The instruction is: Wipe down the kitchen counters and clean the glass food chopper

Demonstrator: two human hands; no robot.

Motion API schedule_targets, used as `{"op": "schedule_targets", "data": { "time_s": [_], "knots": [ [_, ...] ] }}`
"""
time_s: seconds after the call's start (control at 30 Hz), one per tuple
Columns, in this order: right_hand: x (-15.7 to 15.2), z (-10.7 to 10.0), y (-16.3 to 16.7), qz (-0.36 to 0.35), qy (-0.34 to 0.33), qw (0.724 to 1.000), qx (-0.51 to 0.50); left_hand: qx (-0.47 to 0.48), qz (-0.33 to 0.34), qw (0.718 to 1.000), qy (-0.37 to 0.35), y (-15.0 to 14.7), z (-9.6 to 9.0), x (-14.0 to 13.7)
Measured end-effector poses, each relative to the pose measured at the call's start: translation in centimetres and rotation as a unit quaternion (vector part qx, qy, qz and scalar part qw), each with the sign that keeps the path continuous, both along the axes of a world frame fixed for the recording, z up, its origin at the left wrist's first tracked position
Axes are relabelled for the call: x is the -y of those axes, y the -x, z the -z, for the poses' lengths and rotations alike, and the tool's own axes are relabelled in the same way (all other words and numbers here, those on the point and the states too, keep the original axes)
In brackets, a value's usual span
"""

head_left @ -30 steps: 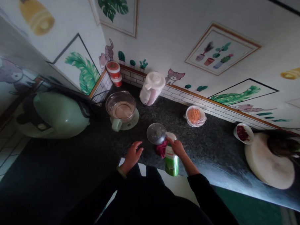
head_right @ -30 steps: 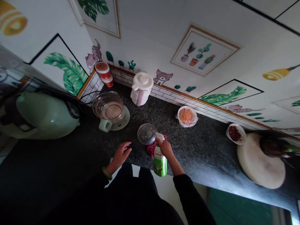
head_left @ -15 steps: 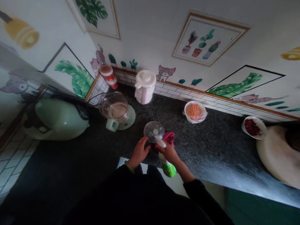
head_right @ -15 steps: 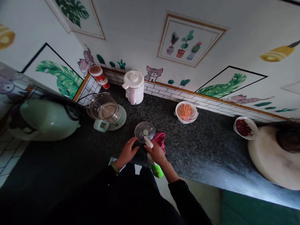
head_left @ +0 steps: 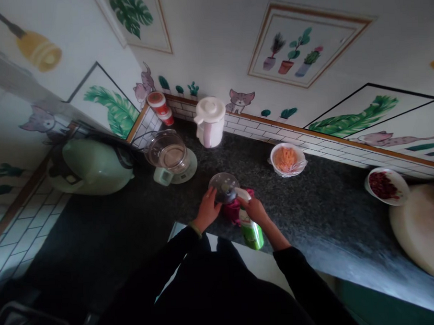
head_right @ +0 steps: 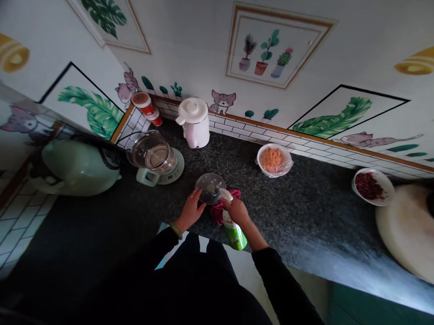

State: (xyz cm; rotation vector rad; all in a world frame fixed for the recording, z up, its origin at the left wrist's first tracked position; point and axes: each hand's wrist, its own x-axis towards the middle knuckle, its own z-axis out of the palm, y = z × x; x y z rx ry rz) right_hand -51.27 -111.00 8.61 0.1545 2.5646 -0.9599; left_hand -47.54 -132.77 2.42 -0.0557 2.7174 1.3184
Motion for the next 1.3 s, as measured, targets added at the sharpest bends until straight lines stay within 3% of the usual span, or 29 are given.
{"op": "schedule_targets", "data": {
  "time_s": [0.2, 0.33, 0.47, 0.63, 0.8, 1.0, 1.07, 1.13, 1.23, 1.3],
  "knots": [
    [-2.0, -0.9, -2.5, -0.011, 0.128, 0.991, -0.027, -0.006, -0.008, 1.000, -0.004, -0.2, 0.3, -0.3],
    [-3.7, -2.2, -0.6, 0.026, 0.170, 0.979, -0.111, -0.006, -0.008, 1.000, 0.016, 0.5, 0.2, -0.3],
    [-4.7, -2.5, 5.7, 0.007, 0.212, 0.951, -0.226, -0.021, 0.020, 0.999, 0.044, 1.9, -0.1, -0.8],
    [-5.2, -0.2, 16.3, -0.003, 0.180, 0.921, -0.346, -0.031, 0.041, 0.994, 0.092, 3.5, -0.5, -2.1],
    [-5.7, 0.8, 23.8, -0.006, 0.211, 0.922, -0.324, -0.041, 0.030, 0.992, 0.119, 3.9, -0.8, -2.7],
    [-6.3, -0.5, 28.0, -0.100, 0.247, 0.938, -0.221, -0.038, 0.023, 0.990, 0.138, 4.8, -1.5, -3.3],
    [-6.7, -0.7, 27.8, -0.103, 0.235, 0.938, -0.234, -0.031, 0.017, 0.988, 0.149, 5.2, -1.9, -3.4],
    [-7.1, -0.3, 25.4, -0.071, 0.199, 0.936, -0.281, -0.022, 0.014, 0.987, 0.161, 5.6, -2.3, -3.5],
    [-7.0, 1.8, 16.3, -0.002, 0.119, 0.933, -0.341, -0.006, 0.012, 0.984, 0.180, 5.9, -2.7, -3.4],
    [-6.0, 4.1, 7.7, -0.024, 0.077, 0.938, -0.336, 0.002, 0.016, 0.981, 0.191, 5.9, -2.7, -3.3]
  ]
}}
